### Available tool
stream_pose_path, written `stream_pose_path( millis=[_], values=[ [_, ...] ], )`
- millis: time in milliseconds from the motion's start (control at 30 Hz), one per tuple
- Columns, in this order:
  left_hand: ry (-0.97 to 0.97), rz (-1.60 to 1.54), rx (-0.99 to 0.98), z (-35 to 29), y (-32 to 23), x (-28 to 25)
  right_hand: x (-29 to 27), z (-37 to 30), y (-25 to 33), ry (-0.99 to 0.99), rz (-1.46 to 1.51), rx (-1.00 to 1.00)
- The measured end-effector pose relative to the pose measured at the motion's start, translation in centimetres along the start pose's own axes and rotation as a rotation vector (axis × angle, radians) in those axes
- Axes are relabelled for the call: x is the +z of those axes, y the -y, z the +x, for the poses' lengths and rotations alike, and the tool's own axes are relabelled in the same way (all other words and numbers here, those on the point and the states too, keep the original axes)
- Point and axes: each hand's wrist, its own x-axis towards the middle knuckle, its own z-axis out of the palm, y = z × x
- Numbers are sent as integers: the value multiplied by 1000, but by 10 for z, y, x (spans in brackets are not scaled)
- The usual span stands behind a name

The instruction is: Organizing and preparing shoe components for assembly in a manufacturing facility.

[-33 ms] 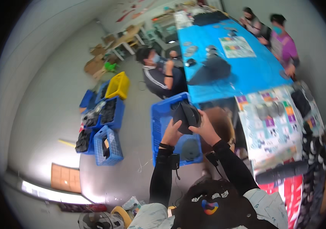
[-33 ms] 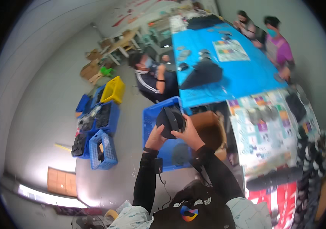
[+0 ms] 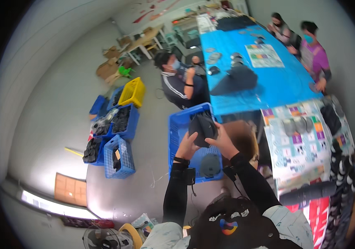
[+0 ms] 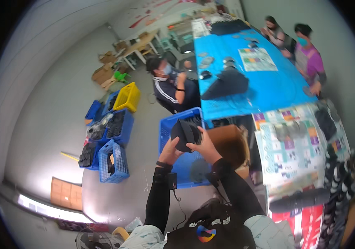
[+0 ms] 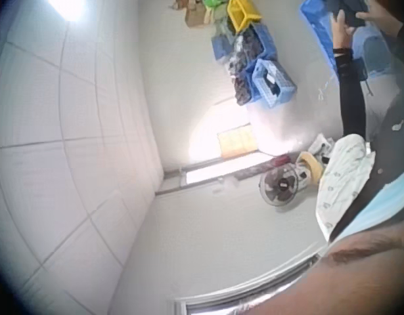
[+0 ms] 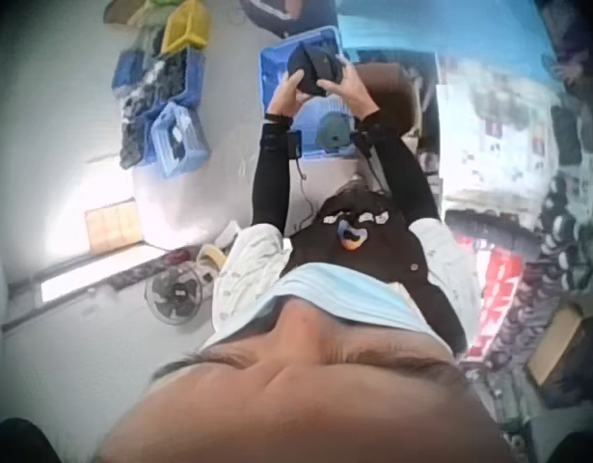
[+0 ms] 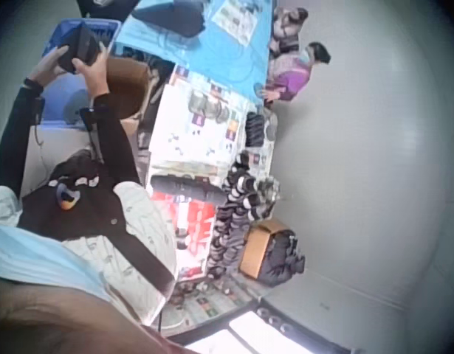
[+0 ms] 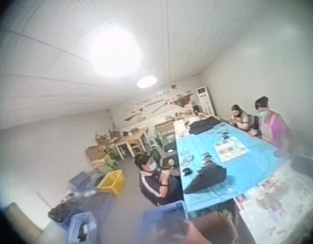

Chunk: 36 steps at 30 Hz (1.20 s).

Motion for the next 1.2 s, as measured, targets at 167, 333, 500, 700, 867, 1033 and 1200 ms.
stream_pose_path(
  millis=[167,333,500,700,867,1033,1200],
  values=[
    [-398,8,-165,-7,-15,-90,45,59,-66,75,223,399],
    [-393,-59,-152,-3,-1,-114,44,77,-75,194,229,503],
    [-530,50,11,3,-4,-91,34,87,-58,279,188,436],
    [-407,426,341,13,-36,-51,22,98,-25,390,96,162],
    [-322,531,442,31,-57,-32,11,113,2,419,37,12],
    [-247,424,436,46,-61,-23,5,120,23,413,-6,-35],
    [-258,351,407,51,-59,-21,2,118,31,401,11,-12]
  ],
)
